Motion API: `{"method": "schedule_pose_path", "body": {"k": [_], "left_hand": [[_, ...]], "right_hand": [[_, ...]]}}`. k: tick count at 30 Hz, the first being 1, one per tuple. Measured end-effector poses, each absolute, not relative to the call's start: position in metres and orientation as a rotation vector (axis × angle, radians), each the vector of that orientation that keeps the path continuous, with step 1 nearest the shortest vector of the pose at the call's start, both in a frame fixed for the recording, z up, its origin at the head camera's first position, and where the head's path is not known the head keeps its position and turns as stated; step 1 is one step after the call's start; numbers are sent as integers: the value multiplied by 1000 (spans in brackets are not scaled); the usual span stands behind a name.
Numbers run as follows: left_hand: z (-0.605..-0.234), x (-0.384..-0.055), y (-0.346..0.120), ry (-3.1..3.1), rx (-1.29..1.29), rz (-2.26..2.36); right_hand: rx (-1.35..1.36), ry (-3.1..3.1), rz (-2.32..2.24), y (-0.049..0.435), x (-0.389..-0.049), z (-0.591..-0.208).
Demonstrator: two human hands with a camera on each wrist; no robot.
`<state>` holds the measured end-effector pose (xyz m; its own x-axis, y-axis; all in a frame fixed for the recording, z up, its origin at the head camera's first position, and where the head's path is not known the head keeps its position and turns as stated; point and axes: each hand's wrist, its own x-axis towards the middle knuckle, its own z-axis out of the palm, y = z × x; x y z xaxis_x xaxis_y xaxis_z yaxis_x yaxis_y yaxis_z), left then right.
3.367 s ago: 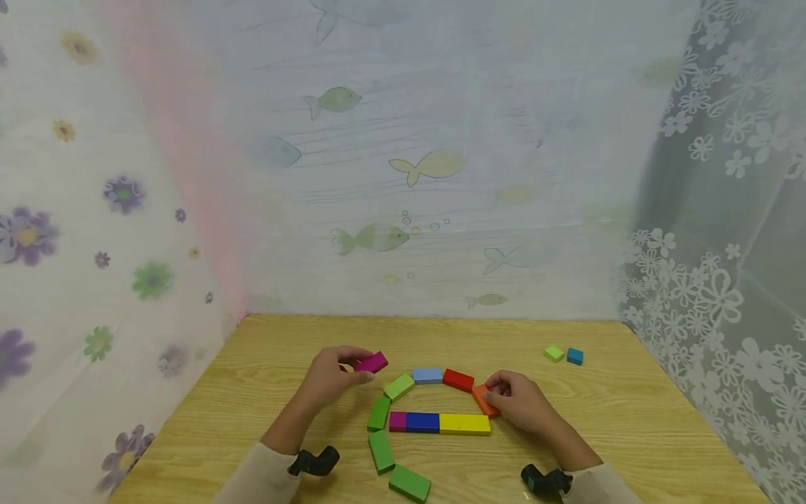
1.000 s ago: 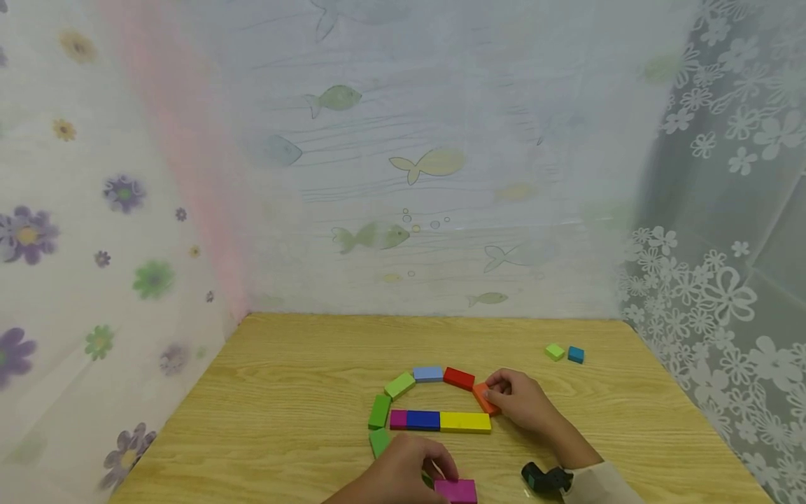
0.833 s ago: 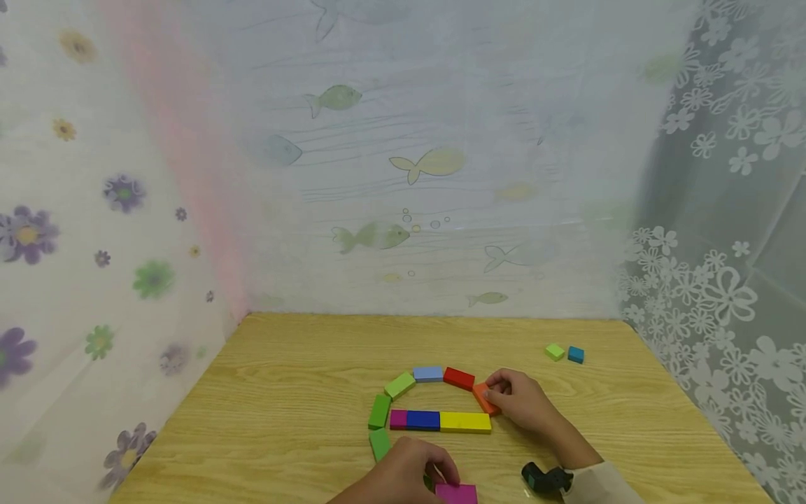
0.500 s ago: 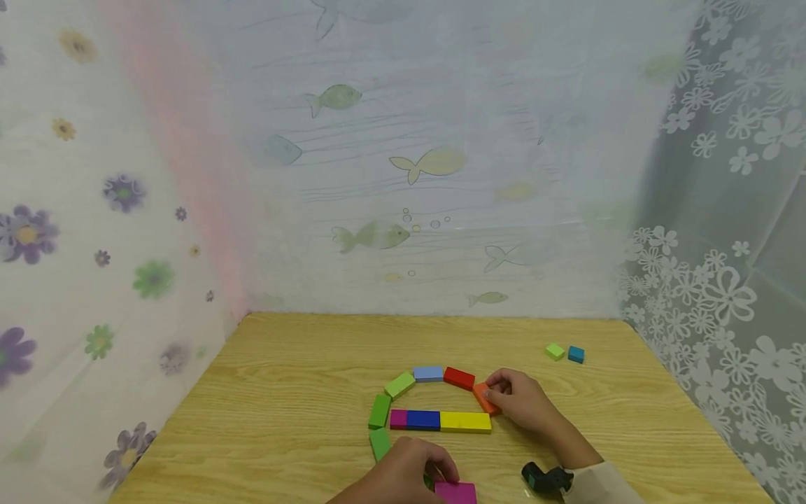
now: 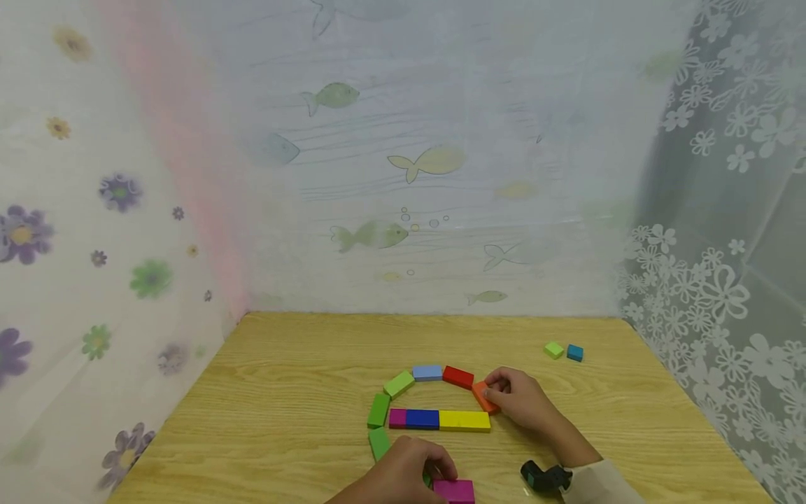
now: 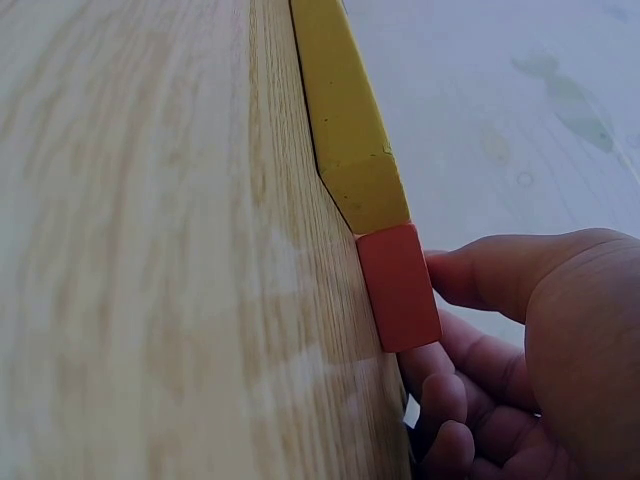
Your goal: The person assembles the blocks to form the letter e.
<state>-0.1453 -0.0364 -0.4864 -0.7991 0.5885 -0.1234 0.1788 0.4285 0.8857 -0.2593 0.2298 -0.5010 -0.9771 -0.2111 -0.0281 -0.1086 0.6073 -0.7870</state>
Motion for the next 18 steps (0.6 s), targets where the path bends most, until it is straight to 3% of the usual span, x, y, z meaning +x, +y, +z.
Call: {"method": "schedule_pose_path", "body": {"k": [18], "left_hand": [[-484, -145, -38, 2283, 651, 1312]], "right_hand": [[-265, 2704, -1315, 229, -258, -500]]}}
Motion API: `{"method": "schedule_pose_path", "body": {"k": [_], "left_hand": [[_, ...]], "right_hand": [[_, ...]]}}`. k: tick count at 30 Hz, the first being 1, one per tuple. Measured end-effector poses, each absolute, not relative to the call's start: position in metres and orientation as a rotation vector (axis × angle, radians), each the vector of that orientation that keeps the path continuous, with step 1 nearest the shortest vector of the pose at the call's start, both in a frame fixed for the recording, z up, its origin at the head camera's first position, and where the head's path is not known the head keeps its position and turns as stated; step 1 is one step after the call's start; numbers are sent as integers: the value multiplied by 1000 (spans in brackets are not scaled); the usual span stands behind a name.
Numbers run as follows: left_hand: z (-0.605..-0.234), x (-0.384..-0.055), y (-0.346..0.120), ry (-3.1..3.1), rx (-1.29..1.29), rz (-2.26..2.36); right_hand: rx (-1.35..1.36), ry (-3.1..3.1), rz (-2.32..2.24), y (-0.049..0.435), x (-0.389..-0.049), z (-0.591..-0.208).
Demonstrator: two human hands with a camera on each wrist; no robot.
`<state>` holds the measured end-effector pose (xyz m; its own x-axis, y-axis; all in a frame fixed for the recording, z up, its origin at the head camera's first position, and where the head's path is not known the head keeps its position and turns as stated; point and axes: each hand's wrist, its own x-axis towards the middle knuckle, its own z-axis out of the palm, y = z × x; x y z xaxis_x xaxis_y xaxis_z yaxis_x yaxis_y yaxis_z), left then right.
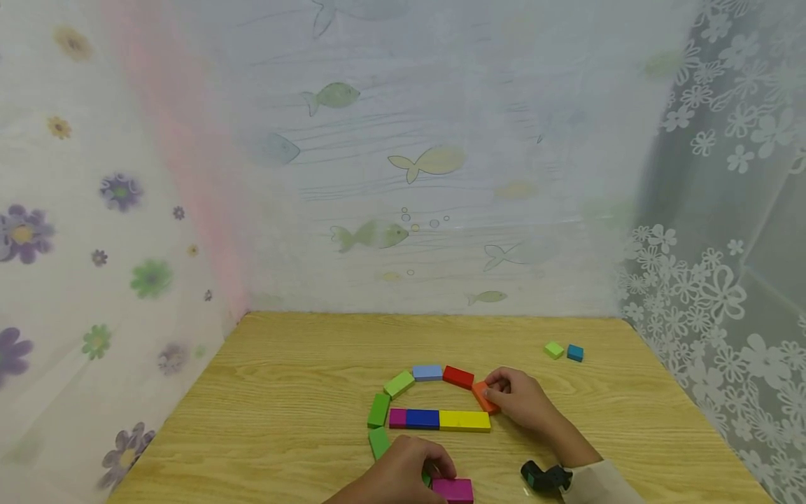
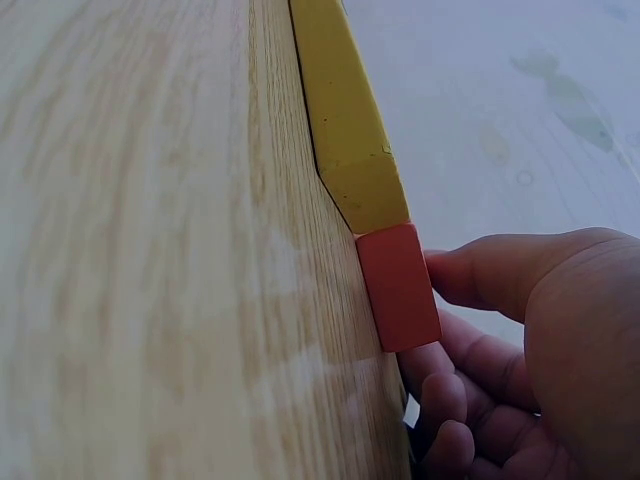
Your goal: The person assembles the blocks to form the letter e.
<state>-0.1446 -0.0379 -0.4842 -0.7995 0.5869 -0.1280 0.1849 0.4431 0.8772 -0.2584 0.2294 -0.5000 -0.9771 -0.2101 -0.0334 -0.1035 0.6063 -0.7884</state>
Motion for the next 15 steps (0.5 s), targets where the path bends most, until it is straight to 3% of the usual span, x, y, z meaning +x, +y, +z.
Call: {"method": "schedule_pose_path", "body": {"k": [15], "left_hand": [[-486, -146, -39, 2283, 645, 1315]], "right_hand": [[-253, 2721, -1302, 229, -259, -501]]}}
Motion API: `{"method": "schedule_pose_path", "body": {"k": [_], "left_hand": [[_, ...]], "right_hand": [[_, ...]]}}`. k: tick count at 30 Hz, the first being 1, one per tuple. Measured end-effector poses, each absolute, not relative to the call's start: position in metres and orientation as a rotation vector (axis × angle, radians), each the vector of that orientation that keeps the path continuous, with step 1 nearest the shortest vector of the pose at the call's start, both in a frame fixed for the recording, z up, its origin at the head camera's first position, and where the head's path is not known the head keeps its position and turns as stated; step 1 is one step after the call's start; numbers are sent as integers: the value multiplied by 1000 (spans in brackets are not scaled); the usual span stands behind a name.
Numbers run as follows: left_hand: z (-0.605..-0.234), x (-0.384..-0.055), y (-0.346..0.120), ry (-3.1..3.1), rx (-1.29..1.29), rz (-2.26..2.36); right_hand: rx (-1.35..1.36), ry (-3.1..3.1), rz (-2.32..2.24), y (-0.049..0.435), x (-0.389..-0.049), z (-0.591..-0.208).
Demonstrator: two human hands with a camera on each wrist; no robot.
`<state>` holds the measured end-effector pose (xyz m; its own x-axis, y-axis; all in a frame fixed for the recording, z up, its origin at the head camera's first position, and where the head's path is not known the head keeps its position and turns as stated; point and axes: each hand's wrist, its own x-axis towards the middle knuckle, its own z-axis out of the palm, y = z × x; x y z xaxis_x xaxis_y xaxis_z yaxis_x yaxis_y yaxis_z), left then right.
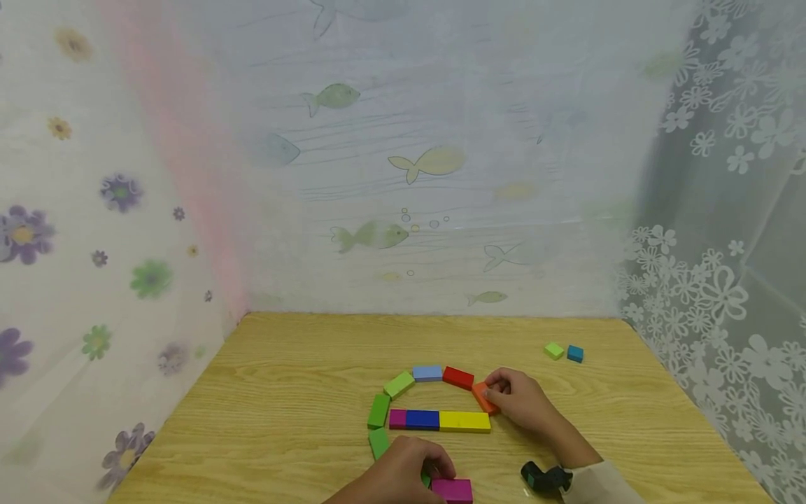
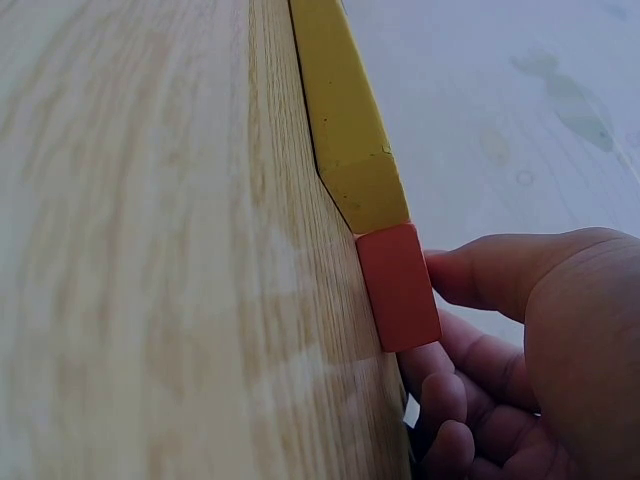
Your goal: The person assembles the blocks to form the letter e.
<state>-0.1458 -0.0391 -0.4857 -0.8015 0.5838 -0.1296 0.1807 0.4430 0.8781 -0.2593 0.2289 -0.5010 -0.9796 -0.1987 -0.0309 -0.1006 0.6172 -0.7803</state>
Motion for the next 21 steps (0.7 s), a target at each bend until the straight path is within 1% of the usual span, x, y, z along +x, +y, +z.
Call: {"method": "schedule_pose_path", "body": {"k": [21], "left_hand": [[-488, -147, -39, 2270, 635, 1325]], "right_hand": [[-252, 2718, -1310, 228, -259, -501]]}}
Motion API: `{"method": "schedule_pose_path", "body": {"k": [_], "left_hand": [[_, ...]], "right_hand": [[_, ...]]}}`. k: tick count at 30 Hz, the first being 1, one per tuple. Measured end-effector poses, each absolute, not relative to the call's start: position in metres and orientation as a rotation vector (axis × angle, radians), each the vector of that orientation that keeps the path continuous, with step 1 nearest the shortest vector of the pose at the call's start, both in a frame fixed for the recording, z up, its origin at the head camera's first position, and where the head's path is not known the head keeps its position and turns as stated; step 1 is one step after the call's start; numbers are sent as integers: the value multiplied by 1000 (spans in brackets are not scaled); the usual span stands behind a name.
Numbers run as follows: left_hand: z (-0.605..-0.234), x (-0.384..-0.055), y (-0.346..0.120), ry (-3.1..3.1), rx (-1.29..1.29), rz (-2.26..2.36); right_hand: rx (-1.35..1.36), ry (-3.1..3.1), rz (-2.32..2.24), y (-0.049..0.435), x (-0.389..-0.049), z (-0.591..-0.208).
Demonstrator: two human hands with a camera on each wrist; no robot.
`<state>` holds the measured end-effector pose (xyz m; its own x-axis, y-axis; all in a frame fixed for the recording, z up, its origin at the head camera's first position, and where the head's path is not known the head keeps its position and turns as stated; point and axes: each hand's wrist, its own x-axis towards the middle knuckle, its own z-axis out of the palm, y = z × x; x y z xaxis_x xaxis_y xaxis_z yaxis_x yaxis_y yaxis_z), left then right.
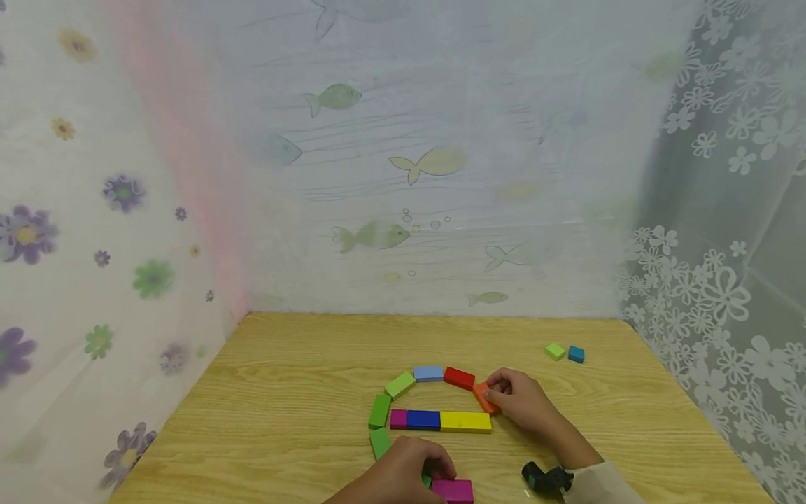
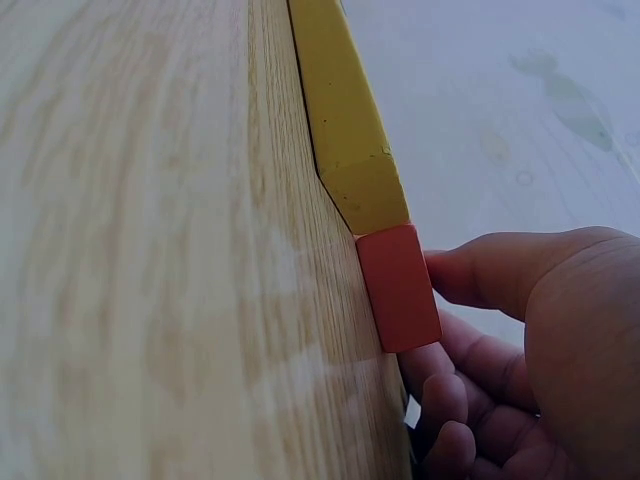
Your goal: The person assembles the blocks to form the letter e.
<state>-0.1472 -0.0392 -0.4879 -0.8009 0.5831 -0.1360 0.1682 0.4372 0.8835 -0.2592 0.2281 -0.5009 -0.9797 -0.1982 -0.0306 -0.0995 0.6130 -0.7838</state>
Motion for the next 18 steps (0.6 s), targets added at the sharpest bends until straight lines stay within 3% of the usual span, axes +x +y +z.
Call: {"method": "schedule_pose_path", "body": {"k": [18], "left_hand": [[-487, -146, -39, 2247, 611, 1341]], "right_hand": [[-257, 2708, -1312, 229, -258, -500]]}}
